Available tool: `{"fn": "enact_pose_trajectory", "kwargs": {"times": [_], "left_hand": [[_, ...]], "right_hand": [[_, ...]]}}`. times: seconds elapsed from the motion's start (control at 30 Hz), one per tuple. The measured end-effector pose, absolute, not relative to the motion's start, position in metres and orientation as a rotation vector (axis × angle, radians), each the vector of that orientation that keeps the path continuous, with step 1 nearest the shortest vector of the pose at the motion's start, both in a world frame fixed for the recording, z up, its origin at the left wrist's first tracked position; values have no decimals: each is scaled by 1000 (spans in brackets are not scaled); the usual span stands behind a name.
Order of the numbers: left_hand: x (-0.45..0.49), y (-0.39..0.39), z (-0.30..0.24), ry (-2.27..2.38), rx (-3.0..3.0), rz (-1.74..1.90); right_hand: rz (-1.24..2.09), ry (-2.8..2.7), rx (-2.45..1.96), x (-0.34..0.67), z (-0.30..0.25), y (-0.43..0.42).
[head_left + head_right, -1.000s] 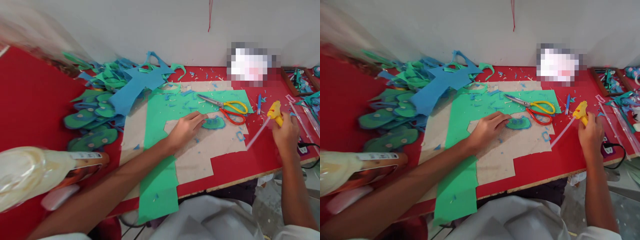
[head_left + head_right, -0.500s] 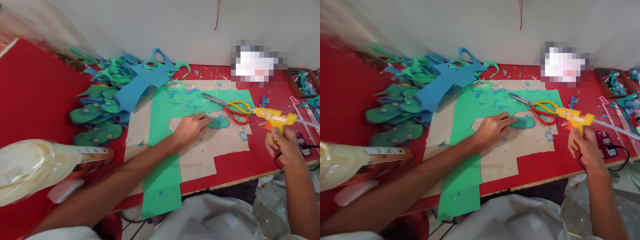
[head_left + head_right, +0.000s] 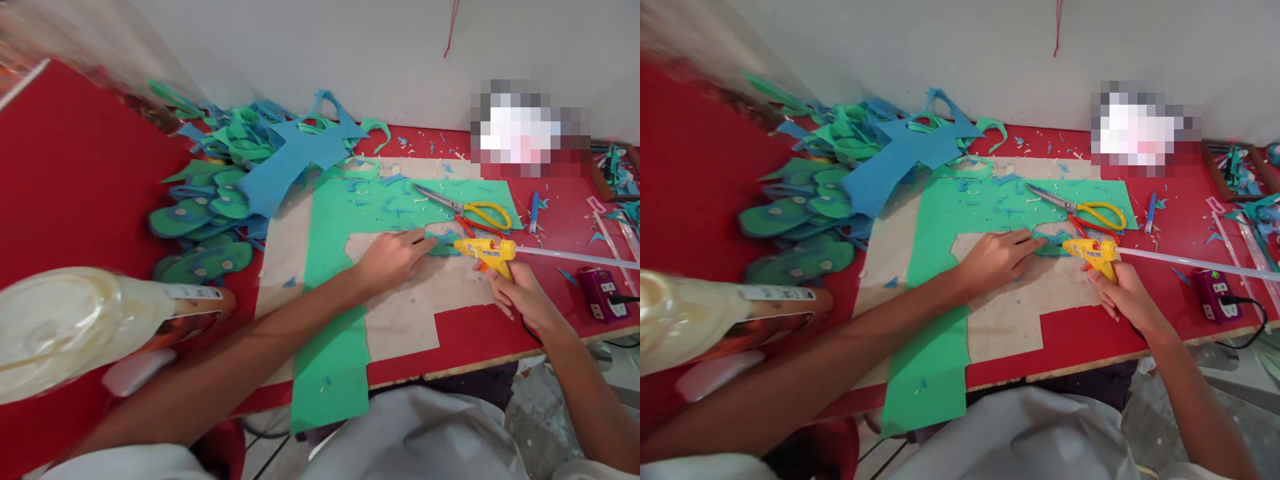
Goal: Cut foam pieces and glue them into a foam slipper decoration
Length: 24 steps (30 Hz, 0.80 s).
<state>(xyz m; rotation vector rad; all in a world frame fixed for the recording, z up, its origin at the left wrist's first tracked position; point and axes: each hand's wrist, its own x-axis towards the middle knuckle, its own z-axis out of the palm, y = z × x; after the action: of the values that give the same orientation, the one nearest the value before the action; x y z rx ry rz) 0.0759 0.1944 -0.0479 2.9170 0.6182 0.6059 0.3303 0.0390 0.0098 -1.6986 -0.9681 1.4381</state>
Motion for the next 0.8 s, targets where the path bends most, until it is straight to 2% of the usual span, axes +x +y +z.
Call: {"fn": "enact_pose_trajectory", "kwargs": {"times": [0.13,0.47,0.8], "left_hand": [[75,195,-46,738,2865,615],[77,194,-48,556,3020,584],[76,194,-46,779,2871,575]], "right_hand": [[1454,-960,-1659,330,7,36],[1402,-867,-1603,334,4,31],[1438,-898,-1641,333,3,30]]}}
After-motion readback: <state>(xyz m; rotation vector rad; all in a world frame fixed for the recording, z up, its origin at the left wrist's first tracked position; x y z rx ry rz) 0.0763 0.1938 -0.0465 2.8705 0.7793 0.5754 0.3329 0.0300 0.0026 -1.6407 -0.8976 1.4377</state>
